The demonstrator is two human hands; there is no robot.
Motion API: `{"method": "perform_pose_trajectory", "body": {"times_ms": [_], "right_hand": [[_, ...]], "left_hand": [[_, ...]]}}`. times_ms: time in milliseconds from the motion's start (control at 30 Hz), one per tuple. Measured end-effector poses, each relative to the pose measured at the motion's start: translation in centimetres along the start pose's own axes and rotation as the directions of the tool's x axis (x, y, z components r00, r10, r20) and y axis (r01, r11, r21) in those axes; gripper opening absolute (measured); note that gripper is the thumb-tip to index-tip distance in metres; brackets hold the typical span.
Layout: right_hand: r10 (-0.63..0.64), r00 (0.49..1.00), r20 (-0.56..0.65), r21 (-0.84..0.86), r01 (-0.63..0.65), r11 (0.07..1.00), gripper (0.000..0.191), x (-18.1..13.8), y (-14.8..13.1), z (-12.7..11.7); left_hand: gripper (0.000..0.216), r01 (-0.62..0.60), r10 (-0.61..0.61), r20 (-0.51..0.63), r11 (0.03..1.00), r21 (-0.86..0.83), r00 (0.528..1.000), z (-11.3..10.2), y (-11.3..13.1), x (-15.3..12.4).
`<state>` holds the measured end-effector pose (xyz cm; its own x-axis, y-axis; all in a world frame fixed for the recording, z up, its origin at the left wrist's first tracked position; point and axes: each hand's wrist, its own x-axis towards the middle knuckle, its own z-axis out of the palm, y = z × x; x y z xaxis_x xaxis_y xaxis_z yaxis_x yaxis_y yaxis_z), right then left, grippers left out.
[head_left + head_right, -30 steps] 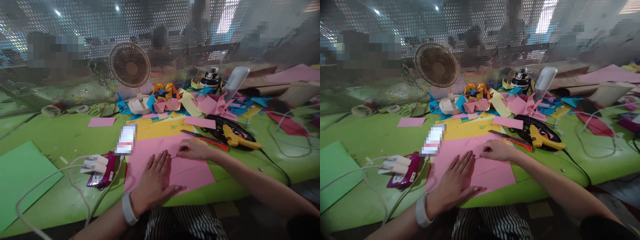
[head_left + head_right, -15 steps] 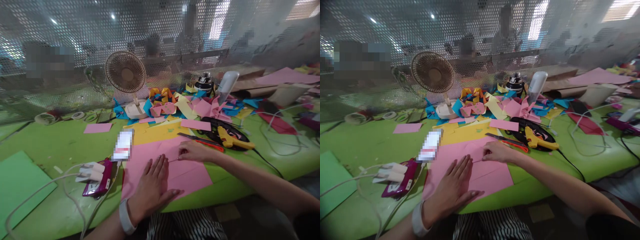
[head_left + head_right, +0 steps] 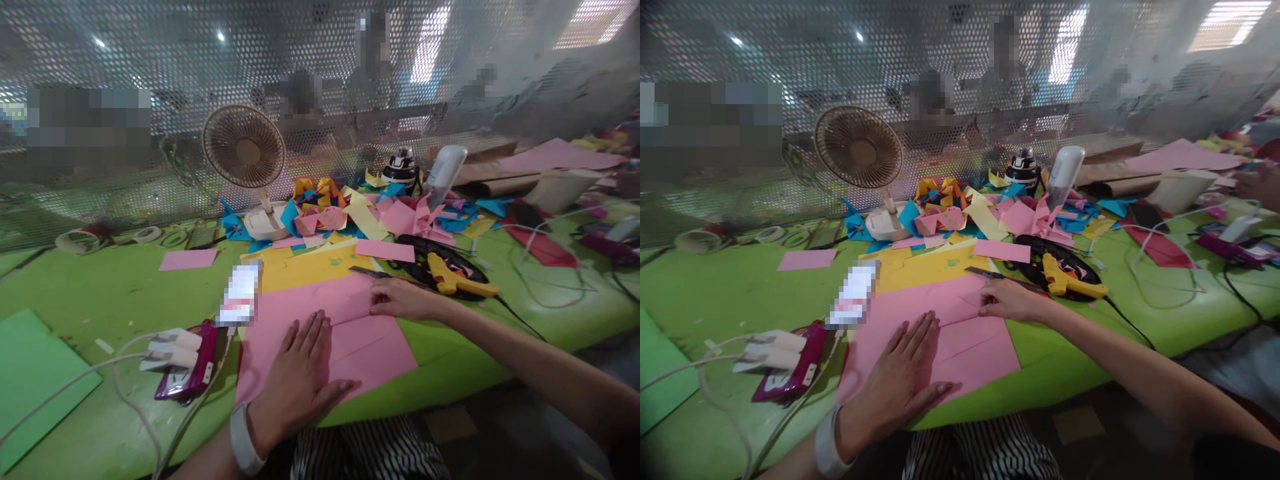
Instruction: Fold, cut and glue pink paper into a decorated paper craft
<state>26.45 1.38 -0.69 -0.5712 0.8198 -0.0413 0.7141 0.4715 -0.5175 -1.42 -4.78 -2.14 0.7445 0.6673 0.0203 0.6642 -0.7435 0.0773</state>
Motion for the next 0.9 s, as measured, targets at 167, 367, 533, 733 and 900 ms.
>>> {"method": "perform_pose_trajectory", "body": {"times_ms": [167,367,533,733,900], "right_hand": [[0.039,0.999,0.037,-0.025,-0.039,0.999,0.017,-0.8,0.6,-1.0],[0.146,0.977,-0.152,-0.123,-0.166,0.978,0.022,-2.5,-0.2,-1.4],[-0.126,0.939,-0.32,-0.246,0.046,0.968,0.052,-1.4,-5.0,3.0],[-0.243,0.965,-0.096,-0.293,0.206,0.934,0.079,-0.1,-7.1,6.9],[-0.197,0.978,-0.063,-0.3,0.169,0.939,0.08,-0.4,-6.6,6.7]], "left_hand": [[0.08,-0.007,0.007,-0.02,1.0,-0.004,1.0,-0.1,0.0,0.0],[0.081,-0.002,0.002,-0.033,1.0,0.018,0.999,-0.1,0.1,0.0],[0.083,-0.008,0.008,-0.02,1.0,0.023,1.0,0.2,0.0,0.0],[0.082,0.013,-0.013,-0.022,1.0,-0.016,1.0,0.3,0.0,0.2],[0.083,0.031,-0.031,0.015,0.999,-0.028,0.999,0.0,0.2,0.1]]}}
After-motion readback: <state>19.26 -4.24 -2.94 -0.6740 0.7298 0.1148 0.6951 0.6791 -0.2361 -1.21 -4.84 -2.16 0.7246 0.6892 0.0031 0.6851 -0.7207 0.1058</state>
